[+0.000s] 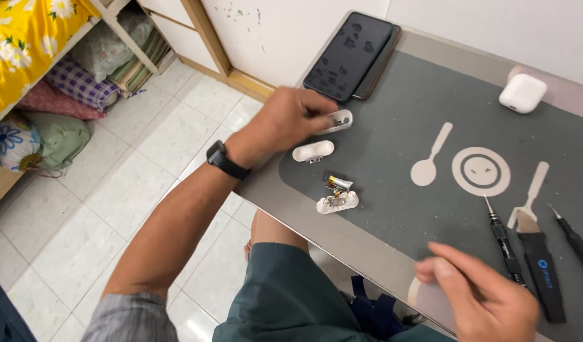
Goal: Assembling the internal components of an earbud charging case, including the circuit board and battery into the plastic housing.
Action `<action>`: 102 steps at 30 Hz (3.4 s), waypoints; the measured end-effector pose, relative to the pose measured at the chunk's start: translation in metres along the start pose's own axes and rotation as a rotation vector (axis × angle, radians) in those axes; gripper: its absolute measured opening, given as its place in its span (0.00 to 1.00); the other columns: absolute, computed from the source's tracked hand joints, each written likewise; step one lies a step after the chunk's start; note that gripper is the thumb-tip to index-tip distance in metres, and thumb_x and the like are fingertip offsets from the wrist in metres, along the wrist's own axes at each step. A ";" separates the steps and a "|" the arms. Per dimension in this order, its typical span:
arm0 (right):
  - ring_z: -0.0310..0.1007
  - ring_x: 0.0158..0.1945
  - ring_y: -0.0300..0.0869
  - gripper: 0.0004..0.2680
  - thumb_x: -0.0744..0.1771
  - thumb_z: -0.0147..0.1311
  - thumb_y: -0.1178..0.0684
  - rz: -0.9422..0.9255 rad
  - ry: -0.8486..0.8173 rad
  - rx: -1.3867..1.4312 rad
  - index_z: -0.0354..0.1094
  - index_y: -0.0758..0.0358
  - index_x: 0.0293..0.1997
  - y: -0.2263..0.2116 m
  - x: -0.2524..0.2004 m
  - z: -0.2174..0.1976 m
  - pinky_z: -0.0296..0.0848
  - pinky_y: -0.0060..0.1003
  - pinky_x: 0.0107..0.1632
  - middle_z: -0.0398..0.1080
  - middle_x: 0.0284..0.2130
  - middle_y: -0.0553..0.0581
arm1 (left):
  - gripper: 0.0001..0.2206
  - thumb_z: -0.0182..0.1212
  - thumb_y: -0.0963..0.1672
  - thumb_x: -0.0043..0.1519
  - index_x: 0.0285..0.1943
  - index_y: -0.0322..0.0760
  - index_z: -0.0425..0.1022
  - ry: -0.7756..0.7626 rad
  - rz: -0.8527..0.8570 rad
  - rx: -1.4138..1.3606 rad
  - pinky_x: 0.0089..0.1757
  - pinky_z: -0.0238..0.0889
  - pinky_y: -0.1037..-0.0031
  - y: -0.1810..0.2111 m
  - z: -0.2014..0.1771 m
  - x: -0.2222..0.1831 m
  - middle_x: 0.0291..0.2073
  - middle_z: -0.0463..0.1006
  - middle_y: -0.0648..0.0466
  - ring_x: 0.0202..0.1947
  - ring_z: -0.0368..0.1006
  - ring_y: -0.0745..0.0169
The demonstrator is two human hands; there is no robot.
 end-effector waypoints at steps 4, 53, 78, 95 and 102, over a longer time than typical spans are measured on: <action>0.82 0.31 0.37 0.08 0.65 0.57 0.59 -0.208 -0.148 -0.016 0.81 0.66 0.45 0.022 0.018 0.006 0.78 0.29 0.45 0.83 0.28 0.57 | 0.05 0.60 0.42 0.66 0.37 0.40 0.80 -0.027 0.255 0.137 0.33 0.63 0.71 0.009 0.006 -0.003 0.33 0.81 0.59 0.32 0.75 0.63; 0.68 0.26 0.45 0.02 0.68 0.63 0.59 -1.328 0.068 -0.956 0.77 0.58 0.39 -0.021 0.006 -0.037 0.76 0.40 0.42 0.66 0.20 0.48 | 0.11 0.63 0.37 0.65 0.54 0.42 0.75 0.196 0.424 -0.323 0.54 0.67 0.66 0.126 0.125 -0.079 0.48 0.78 0.51 0.53 0.76 0.54; 0.76 0.46 0.53 0.14 0.66 0.59 0.59 0.110 -0.121 -0.361 0.76 0.71 0.57 0.091 0.022 -0.050 0.71 0.48 0.48 0.78 0.44 0.64 | 0.21 0.65 0.45 0.67 0.68 0.41 0.66 0.411 0.090 0.013 0.61 0.67 0.54 0.081 0.096 -0.148 0.62 0.74 0.48 0.64 0.73 0.45; 0.71 0.31 0.41 0.13 0.70 0.72 0.52 -0.610 0.157 -0.891 0.82 0.68 0.59 0.052 0.000 -0.019 0.75 0.38 0.41 0.79 0.53 0.59 | 0.13 0.65 0.44 0.71 0.63 0.46 0.70 0.327 0.246 0.362 0.31 0.58 0.75 0.062 0.074 -0.136 0.41 0.82 0.62 0.33 0.66 0.59; 0.61 0.27 0.42 0.29 0.64 0.78 0.48 -0.537 0.140 -0.874 0.73 0.75 0.71 0.057 -0.004 -0.024 0.69 0.43 0.36 0.75 0.49 0.56 | 0.17 0.66 0.43 0.72 0.68 0.46 0.68 0.326 0.358 0.258 0.40 0.66 0.73 0.055 0.094 -0.141 0.40 0.83 0.61 0.32 0.63 0.60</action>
Point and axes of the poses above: each hand's wrist, its own x-axis towards the middle knuckle, its own z-axis out of the palm, y = z × x, the point moved 3 cm from there along x, towards the middle knuckle
